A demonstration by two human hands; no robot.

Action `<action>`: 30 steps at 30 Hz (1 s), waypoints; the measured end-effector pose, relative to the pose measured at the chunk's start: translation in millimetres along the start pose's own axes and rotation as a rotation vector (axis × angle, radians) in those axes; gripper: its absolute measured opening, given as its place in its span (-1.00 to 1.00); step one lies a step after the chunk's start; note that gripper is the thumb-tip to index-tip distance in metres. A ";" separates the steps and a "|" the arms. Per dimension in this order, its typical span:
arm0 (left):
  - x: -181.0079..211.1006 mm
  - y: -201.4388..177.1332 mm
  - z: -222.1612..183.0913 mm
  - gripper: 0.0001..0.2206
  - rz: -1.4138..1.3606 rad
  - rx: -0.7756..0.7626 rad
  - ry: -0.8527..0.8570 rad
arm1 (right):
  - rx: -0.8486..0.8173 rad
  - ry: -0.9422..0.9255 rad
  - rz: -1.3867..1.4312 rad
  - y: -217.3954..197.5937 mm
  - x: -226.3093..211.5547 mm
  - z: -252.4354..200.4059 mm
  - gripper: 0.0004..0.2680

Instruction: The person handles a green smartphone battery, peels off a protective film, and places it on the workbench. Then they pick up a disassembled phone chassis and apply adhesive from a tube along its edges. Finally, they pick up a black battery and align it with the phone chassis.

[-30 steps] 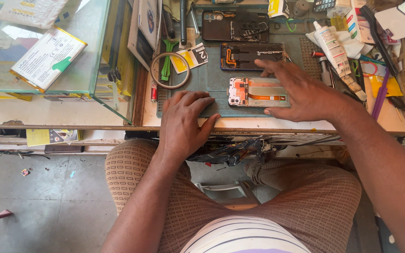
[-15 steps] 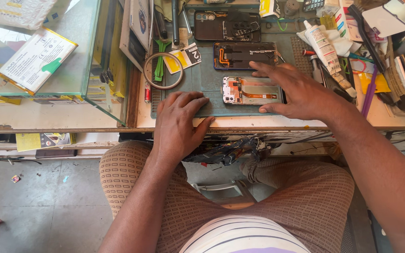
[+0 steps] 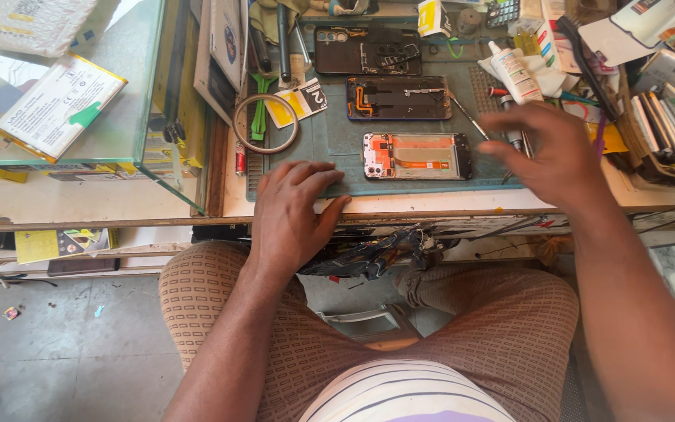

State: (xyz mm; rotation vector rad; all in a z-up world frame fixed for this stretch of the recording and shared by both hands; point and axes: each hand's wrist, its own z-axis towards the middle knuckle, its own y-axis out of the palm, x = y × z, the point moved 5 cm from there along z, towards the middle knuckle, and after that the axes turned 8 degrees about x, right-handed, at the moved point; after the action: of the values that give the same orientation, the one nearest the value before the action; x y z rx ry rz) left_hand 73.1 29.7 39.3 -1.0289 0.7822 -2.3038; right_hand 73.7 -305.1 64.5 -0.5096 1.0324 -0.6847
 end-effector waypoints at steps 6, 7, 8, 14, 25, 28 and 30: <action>13.0 6.6 -5.4 -0.93 -0.151 -0.002 0.109 | 0.259 0.301 0.307 5.6 57.3 -99.9 -0.84; 14.9 10.4 -8.0 -0.92 -0.174 -0.020 0.105 | 0.252 0.344 0.305 10.7 65.3 -115.3 -0.81; 16.0 16.4 -9.3 -0.90 -0.151 -0.056 0.090 | 0.246 0.384 0.306 17.2 71.8 -127.5 -0.78; 51.6 44.1 -19.1 -0.59 -0.190 -0.187 0.081 | 0.193 0.359 0.480 71.0 22.4 -144.9 -0.75; 108.6 53.4 -25.4 -0.35 -0.147 -0.099 0.481 | 0.008 0.803 1.796 119.4 -75.3 -165.3 -0.61; 89.3 77.6 -35.2 -0.55 -0.207 -0.354 0.467 | -0.265 0.585 1.845 119.1 -62.7 -179.8 -0.75; 87.0 89.3 -46.0 -0.65 -0.259 -0.468 0.453 | -0.275 0.758 0.987 122.8 -27.4 -190.5 -0.68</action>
State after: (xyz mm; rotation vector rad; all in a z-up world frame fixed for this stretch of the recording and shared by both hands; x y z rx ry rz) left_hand 3.7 -75.5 -2.9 -0.8301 1.5015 -2.6917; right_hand -73.8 -213.6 -83.8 0.0988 1.8993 0.1970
